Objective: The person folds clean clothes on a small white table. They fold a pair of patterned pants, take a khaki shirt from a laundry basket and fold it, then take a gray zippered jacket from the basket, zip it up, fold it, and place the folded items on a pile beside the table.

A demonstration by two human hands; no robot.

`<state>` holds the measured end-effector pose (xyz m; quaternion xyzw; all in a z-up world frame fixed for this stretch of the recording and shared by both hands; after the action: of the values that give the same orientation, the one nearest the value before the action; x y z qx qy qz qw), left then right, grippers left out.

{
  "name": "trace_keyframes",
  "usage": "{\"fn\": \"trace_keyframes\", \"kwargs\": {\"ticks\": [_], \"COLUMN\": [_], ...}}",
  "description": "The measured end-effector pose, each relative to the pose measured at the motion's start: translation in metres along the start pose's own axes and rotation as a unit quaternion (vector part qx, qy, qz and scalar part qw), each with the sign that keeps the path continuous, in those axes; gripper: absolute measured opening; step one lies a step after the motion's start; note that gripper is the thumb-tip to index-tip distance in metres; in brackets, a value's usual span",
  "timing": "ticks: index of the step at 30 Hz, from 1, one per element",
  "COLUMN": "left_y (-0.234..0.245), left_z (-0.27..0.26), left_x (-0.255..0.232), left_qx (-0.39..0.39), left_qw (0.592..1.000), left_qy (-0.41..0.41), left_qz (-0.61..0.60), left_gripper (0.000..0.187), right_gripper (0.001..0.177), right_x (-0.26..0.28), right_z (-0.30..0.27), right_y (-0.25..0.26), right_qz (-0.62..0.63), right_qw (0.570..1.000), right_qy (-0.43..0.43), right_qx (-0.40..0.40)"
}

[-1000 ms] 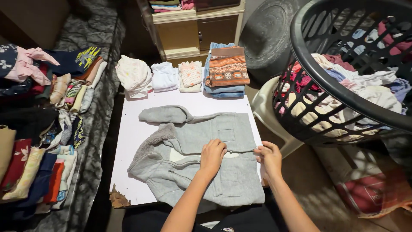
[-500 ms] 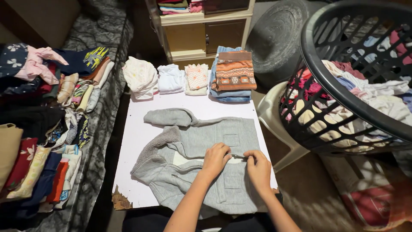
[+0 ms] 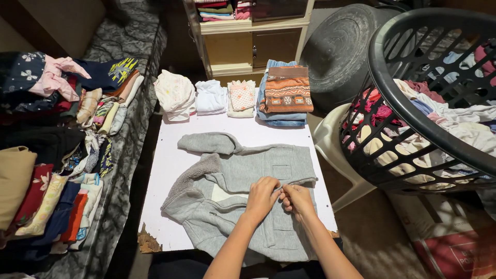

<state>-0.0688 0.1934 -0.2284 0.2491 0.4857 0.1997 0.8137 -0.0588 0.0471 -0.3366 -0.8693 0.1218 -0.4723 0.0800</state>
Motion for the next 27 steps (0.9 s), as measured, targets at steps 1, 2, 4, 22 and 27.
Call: {"fn": "trace_keyframes", "kwargs": {"ticks": [1,2,4,22,27], "left_y": [0.000,0.001,0.001,-0.006,-0.006], "left_z": [0.000,-0.001,-0.002,-0.006,-0.004], "left_x": [-0.002,-0.003,-0.003,-0.005,-0.006], "left_qx": [0.002,0.003,0.004,-0.002,0.008], "left_qw": [1.000,1.000,1.000,0.999,0.999], "left_qy": [-0.003,-0.005,-0.008,-0.013,0.016], "left_qz": [0.005,0.009,0.019,0.037,0.048], "left_gripper": [0.017,0.018,0.019,0.018,0.020], "right_gripper": [0.023,0.025,0.030,0.022,0.027], "right_x": [0.000,-0.003,-0.007,0.023,0.035], "right_z": [0.003,0.004,0.006,-0.014,-0.027], "right_y": [0.001,0.003,0.008,0.059,0.064], "right_qz": [0.003,-0.012,-0.041,-0.007,-0.067], "right_qw": [1.000,1.000,0.998,0.998,0.996], "right_qy": [0.001,-0.010,-0.034,0.005,-0.018], "right_qx": [0.005,-0.003,-0.017,-0.061,-0.054]}}
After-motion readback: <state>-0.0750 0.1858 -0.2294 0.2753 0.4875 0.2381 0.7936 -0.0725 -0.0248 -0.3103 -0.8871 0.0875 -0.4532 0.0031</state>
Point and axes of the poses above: each hand's wrist, its own z-axis towards the middle knuckle, its own y-axis out of the back of the hand, x = y × z, the point moved 7 cm from there along z, towards the middle knuckle, and after that the axes turned 2 degrees about -z, right-handed, at the moved point
